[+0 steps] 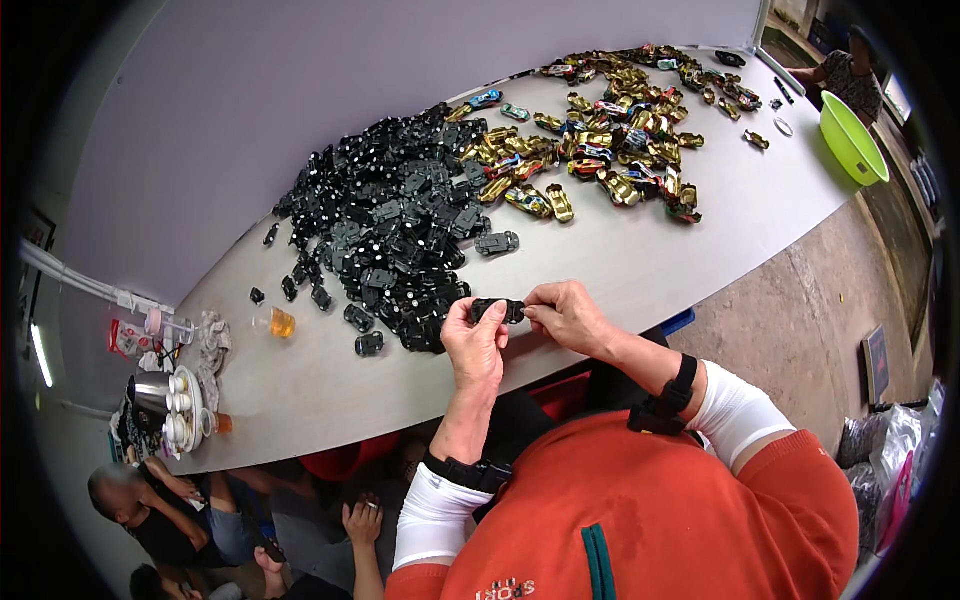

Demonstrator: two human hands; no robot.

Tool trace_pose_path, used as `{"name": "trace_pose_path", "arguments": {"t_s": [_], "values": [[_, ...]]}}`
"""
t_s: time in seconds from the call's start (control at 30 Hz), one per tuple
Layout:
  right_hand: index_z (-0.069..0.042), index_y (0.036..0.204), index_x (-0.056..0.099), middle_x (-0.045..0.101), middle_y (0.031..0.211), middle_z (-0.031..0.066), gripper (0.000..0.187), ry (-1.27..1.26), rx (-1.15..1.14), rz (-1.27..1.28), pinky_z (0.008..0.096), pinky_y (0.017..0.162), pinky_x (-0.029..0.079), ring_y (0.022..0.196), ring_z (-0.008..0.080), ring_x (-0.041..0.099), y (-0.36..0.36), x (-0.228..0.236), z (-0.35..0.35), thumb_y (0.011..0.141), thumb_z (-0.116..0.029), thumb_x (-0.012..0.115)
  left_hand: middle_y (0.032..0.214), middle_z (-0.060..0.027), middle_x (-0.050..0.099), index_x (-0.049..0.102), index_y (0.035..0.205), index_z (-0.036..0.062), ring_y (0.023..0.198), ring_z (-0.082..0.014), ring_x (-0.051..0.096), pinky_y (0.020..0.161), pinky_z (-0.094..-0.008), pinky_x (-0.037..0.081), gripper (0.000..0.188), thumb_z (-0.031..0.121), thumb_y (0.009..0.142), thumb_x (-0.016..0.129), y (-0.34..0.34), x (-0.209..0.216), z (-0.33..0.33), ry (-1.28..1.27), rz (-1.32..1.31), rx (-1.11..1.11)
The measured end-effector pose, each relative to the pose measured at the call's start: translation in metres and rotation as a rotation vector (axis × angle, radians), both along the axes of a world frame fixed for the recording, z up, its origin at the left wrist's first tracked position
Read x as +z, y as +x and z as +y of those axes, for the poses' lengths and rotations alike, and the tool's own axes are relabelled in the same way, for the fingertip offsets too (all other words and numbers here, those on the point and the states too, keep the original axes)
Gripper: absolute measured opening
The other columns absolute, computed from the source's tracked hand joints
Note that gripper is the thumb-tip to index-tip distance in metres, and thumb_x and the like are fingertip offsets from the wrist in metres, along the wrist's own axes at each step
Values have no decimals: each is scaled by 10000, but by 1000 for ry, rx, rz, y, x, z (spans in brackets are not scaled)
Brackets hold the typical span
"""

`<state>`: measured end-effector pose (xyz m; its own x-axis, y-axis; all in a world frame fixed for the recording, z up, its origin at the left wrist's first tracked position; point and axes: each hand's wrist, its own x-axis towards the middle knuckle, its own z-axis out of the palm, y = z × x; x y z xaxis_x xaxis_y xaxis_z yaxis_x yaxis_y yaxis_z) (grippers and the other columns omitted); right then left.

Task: The person assembles small toy cars by hand, picking up black chassis and gold bodies from piles on a table. They fit the bodies onto the chassis one by one and place the completed units back on the table. The process is repetitive and involves handling small components with both hands.

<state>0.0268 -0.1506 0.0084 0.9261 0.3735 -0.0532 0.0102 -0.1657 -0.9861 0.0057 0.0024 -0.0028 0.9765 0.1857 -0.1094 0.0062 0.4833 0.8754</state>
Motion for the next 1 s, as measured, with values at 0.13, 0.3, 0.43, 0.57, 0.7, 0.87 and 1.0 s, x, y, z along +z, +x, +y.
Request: {"name": "trace_pose_path", "arguments": {"t_s": [0.13, 0.3, 0.43, 0.57, 0.7, 0.87, 1.0], "values": [[3, 828, 629, 528, 600, -25, 164, 161, 13, 53, 200, 488, 378, 527, 51, 452, 4, -1, -8, 828, -159, 611, 746, -10, 560, 537, 920, 26, 583, -77, 539, 443, -206, 437, 170, 79, 805, 650, 3, -1, -1, -29, -5, 37], [-17, 829, 645, 515, 627, -29, 218, 154, -10, 258, 199, 452, 322, 539, 41, 408, 18, 16, -23, 788, -230, 665, 776, -11, 556, 553, 960, 22, 597, -83, 535, 501, -227, 512, 174, 106, 827, 628, -12, 10, 0, 101, 38, -276], [-30, 798, 668, 491, 575, -42, 226, 197, 106, 320, 199, 418, 282, 490, 32, 376, 20, 18, -17, 769, -253, 691, 653, 9, 537, 596, 881, 18, 499, -46, 468, 423, -183, 382, 102, 10, 788, 639, -12, -2, 5, 307, 59, -368], [-30, 814, 679, 531, 596, -43, 190, 80, 239, 300, 210, 440, 323, 528, 40, 422, 19, 23, -20, 739, -202, 711, 630, 14, 535, 619, 852, -3, 483, -36, 437, 415, -170, 323, 88, -2, 769, 648, -12, 2, 11, 364, 102, -481], [15, 771, 650, 610, 625, 86, 162, -48, 273, -117, 322, 514, 415, 548, 190, 536, 17, 16, -19, 746, -144, 654, 621, 25, 517, 612, 833, 8, 474, -26, 417, 400, -164, 300, 79, 11, 768, 656, -12, 5, 11, 523, -2, -513], [35, 790, 612, 601, 737, 202, 193, -307, 205, -429, 384, 620, 447, 672, 327, 577, 12, 24, -15, 781, -157, 602, 616, 16, 514, 601, 862, 14, 467, -26, 422, 369, -155, 267, 89, 65, 801, 641, -15, 15, 7, 326, 192, -503], [31, 841, 622, 586, 657, 135, 234, -94, 178, -167, 363, 599, 438, 600, 237, 545, 10, 9, -21, 846, -191, 549, 610, 8, 513, 587, 902, 13, 457, -37, 434, 361, -147, 249, 118, 115, 844, 595, -9, 17, 14, 234, 196, -528]]}}
